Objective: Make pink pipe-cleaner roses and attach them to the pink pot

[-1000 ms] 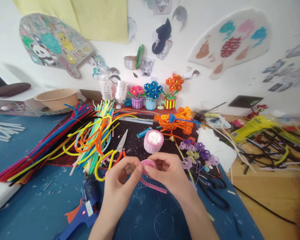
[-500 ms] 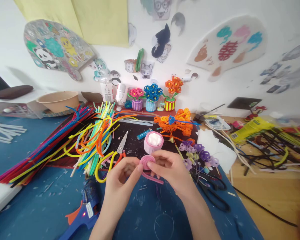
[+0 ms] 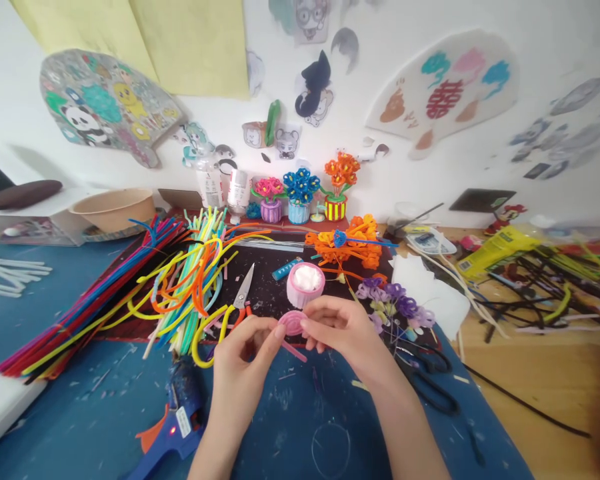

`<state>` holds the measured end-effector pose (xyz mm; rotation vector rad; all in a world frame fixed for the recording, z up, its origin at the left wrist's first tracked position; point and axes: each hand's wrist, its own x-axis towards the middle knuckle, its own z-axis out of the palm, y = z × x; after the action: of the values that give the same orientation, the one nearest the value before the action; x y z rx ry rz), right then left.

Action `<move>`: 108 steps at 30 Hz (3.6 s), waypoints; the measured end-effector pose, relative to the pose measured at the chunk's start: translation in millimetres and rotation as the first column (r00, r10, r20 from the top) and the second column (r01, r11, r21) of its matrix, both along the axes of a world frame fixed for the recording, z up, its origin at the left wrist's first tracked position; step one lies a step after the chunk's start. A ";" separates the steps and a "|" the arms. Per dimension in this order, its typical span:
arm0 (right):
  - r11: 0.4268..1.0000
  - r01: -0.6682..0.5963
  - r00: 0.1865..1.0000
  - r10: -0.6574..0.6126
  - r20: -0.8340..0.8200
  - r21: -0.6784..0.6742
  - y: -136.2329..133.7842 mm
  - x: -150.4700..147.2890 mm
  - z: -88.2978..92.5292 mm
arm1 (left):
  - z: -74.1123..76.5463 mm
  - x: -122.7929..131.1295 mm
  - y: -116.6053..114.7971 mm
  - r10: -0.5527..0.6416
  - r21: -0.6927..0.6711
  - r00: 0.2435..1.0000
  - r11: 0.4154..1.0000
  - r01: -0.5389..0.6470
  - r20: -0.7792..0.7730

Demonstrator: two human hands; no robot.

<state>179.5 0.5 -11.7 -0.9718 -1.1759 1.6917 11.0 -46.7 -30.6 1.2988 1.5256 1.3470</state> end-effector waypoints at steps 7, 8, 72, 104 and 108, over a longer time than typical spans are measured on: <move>0.987 -0.161 0.985 0.159 -0.060 -0.029 -2.1 -1.3 -2.2 | -0.3 -4.2 0.0 -0.024 -0.008 1.000 1.000 0.024 -0.004; 0.984 -0.177 0.983 0.176 -0.049 -0.025 -2.0 -0.5 -2.1 | 0.2 -4.6 -0.3 -0.040 -0.015 0.999 0.999 0.040 0.000; 0.970 0.023 0.957 -0.092 0.277 0.244 -1.0 -1.7 -3.9 | 7.1 7.1 -5.0 0.064 0.178 0.966 0.984 -0.018 -0.252; 0.262 -0.220 0.640 -0.689 0.342 0.940 -14.3 -22.4 -3.9 | 10.5 6.2 -6.2 0.122 0.245 0.966 0.968 -0.064 -0.228; 0.253 -0.232 0.632 -0.695 0.343 0.939 -14.4 -21.6 -2.8 | 9.7 5.7 -6.5 0.136 0.239 0.964 0.968 -0.081 -0.226</move>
<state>157.9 -14.0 -14.4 -0.9050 -2.0277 -0.0894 16.7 -53.2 -20.9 1.5898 1.6636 1.5147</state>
